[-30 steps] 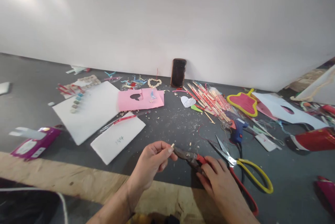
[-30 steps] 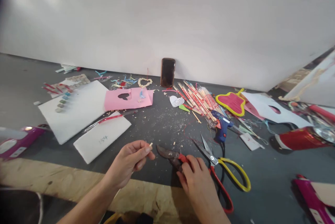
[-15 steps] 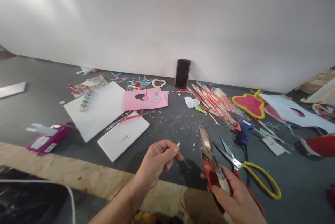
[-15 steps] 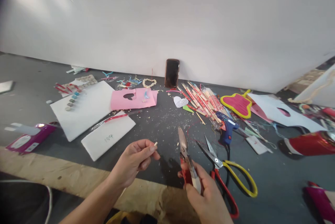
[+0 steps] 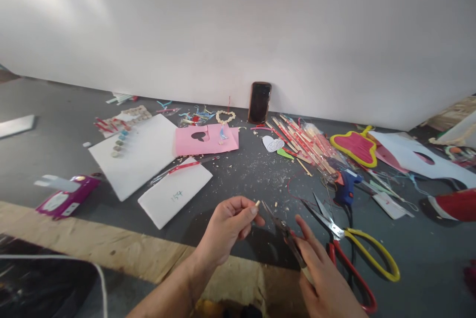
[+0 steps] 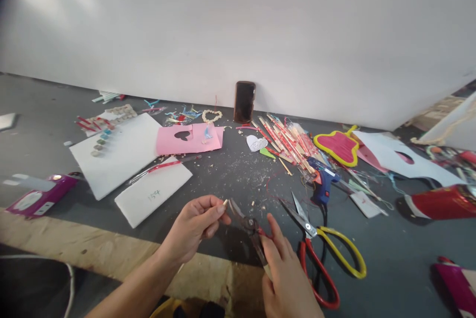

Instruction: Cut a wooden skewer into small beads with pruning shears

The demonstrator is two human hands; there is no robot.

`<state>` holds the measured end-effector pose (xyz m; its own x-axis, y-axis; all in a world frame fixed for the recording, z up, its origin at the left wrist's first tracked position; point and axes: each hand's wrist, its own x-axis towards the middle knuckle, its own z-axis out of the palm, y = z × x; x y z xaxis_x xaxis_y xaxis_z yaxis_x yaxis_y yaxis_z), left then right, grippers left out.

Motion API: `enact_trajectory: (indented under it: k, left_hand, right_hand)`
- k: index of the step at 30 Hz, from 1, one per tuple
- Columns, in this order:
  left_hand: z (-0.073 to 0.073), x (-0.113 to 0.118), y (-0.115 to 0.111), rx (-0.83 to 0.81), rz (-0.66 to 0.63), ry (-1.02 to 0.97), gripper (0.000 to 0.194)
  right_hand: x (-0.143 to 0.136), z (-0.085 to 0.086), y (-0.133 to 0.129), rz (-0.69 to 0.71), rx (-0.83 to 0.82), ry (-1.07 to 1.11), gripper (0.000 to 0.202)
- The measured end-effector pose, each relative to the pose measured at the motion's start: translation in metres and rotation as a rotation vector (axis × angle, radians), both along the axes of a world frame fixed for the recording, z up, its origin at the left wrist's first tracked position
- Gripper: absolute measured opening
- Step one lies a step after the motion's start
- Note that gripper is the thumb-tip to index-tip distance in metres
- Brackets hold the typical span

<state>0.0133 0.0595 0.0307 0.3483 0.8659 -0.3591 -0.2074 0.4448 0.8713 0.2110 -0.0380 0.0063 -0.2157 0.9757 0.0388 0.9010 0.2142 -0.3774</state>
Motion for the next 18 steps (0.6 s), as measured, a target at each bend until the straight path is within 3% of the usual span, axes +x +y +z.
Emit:
enact_trajectory:
  k: [6, 13, 18]
  left_hand:
    - [0.003, 0.001, 0.000, 0.043, -0.035, 0.033, 0.020]
    - [0.000, 0.000, -0.003, 0.083, -0.069, 0.102, 0.018]
    - [-0.004, -0.001, -0.005, 0.067, -0.115, 0.113, 0.018]
  right_hand:
    - [0.000, -0.004, 0.000, 0.022, 0.014, -0.130, 0.061]
    - [-0.005, 0.002, 0.001, -0.045, 0.127, -0.264, 0.054]
    - [0.002, 0.007, 0.004, 0.035, 0.129, -0.297, 0.052]
